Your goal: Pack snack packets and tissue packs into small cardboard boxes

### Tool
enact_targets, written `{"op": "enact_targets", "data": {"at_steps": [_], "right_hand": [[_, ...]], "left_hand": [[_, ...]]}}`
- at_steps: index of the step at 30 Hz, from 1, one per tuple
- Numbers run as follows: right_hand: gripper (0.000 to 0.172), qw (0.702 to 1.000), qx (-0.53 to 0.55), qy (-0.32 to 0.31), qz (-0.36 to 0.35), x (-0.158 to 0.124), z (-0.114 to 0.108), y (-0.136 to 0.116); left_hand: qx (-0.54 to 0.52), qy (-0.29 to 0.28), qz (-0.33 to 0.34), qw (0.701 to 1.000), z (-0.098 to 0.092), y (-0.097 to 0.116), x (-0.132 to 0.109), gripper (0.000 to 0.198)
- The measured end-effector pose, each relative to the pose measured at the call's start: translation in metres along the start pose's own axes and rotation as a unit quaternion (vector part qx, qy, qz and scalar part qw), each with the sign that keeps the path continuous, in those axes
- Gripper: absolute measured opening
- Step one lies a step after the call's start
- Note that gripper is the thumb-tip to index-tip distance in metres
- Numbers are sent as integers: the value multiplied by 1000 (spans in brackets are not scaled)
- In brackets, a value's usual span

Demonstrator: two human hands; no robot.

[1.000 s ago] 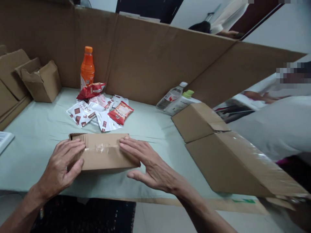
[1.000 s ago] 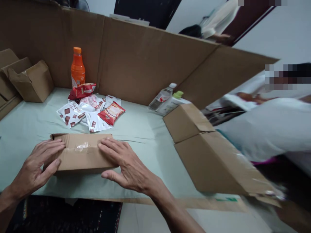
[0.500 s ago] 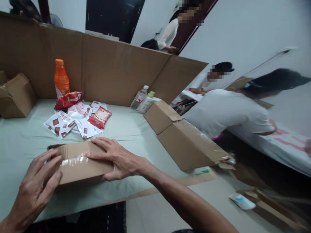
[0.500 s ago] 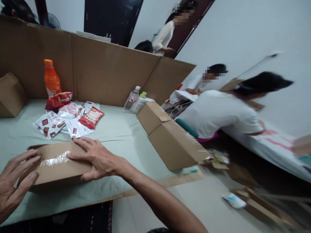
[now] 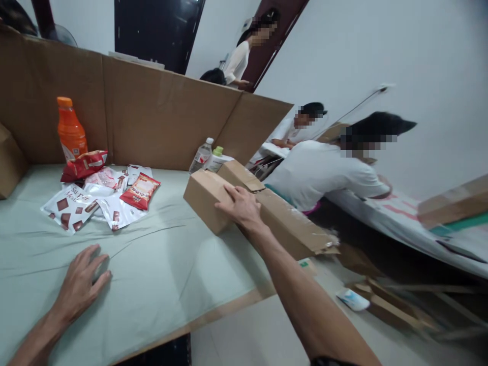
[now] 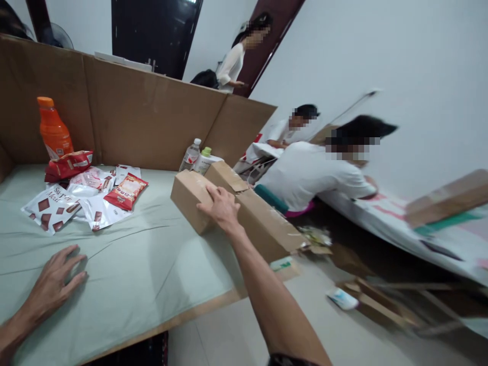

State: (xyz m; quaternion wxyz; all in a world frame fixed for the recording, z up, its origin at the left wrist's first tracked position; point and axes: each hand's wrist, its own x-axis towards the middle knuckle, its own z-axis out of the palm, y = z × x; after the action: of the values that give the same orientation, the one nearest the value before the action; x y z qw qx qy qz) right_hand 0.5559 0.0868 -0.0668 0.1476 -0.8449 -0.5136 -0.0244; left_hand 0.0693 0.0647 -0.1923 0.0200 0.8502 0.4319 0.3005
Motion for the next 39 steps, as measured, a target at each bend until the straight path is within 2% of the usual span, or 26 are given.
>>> {"op": "enact_targets", "data": {"at_steps": [4, 8, 12, 15, 17, 18, 20, 22, 26, 29, 33, 39], "right_hand": [[65, 998, -1, 6, 68, 53, 11, -14], [62, 997, 14, 4, 70, 82, 16, -15], [67, 997, 44, 39, 49, 78, 17, -13], [65, 989, 56, 140, 2, 59, 25, -21], [59, 984, 50, 167, -37, 43, 38, -34], [56, 986, 61, 142, -60, 35, 48, -43], [56, 988, 115, 35, -102, 20, 73, -67], [61, 975, 178, -55, -117, 9, 102, -97], [73, 952, 253, -111, -129, 4, 154, -161], [75, 927, 312, -126, -163, -1, 177, -194], [83, 902, 363, -116, -202, -22, 195, -204], [96, 898, 382, -97, -196, -36, 210, -196]], "left_hand": [[26, 3, 10, 1000, 10, -5, -5, 31], [24, 5, 8, 1000, 8, -2, -8, 29], [19, -14, -9, 1000, 8, 3, -11, 29], [19, -28, -27, 999, 8, 9, -14, 30], [15, -38, -42, 998, 8, 14, -15, 31], [13, -43, -49, 998, 8, 17, -16, 32], [8, -53, -62, 997, 7, 21, -16, 33], [2, -63, -71, 995, 6, 24, -16, 34], [-7, -75, -82, 994, 4, 27, -15, 33], [-12, -80, -86, 993, 2, 28, -15, 32], [-23, -84, -90, 992, 2, 31, -17, 33], [-25, -56, -109, 992, -5, 41, -20, 38]]}}
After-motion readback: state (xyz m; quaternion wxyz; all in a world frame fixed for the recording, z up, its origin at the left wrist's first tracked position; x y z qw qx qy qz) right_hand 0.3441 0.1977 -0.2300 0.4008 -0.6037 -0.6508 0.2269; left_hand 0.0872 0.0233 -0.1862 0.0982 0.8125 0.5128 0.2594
